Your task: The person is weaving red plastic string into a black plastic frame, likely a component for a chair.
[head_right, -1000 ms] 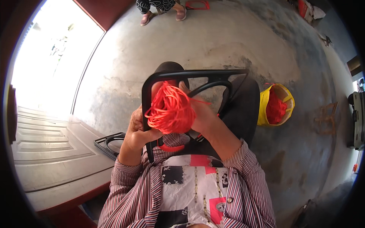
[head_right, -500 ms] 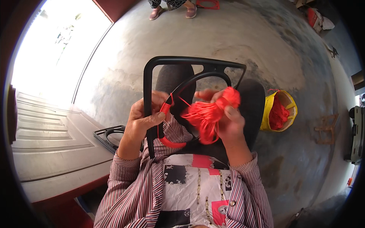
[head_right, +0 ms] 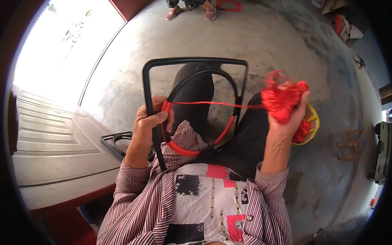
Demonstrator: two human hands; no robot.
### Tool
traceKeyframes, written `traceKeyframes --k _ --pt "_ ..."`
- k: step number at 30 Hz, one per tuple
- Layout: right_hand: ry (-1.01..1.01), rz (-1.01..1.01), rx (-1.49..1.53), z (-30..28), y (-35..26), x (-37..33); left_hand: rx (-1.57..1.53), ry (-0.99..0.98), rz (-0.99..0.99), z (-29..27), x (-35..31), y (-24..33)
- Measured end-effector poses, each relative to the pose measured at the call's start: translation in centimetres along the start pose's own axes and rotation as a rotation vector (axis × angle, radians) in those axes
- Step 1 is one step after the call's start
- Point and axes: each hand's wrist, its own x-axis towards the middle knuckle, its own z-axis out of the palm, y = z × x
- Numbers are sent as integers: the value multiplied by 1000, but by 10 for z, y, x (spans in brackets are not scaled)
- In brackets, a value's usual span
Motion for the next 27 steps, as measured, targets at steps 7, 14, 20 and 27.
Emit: traceKeyframes --k 7,14,20,27 --pt "-157 405 -421 51 40 -29 200 -77 146 1 0 1" --pt "-394 267 -1114 99 70 -16 818 -195 529 39 8 22" --pt "-330 180 -896 92 83 -19 738 -296 560 26 17 17" --pt "-433 166 -910 85 82 -15 422 -292 451 22 15 16"
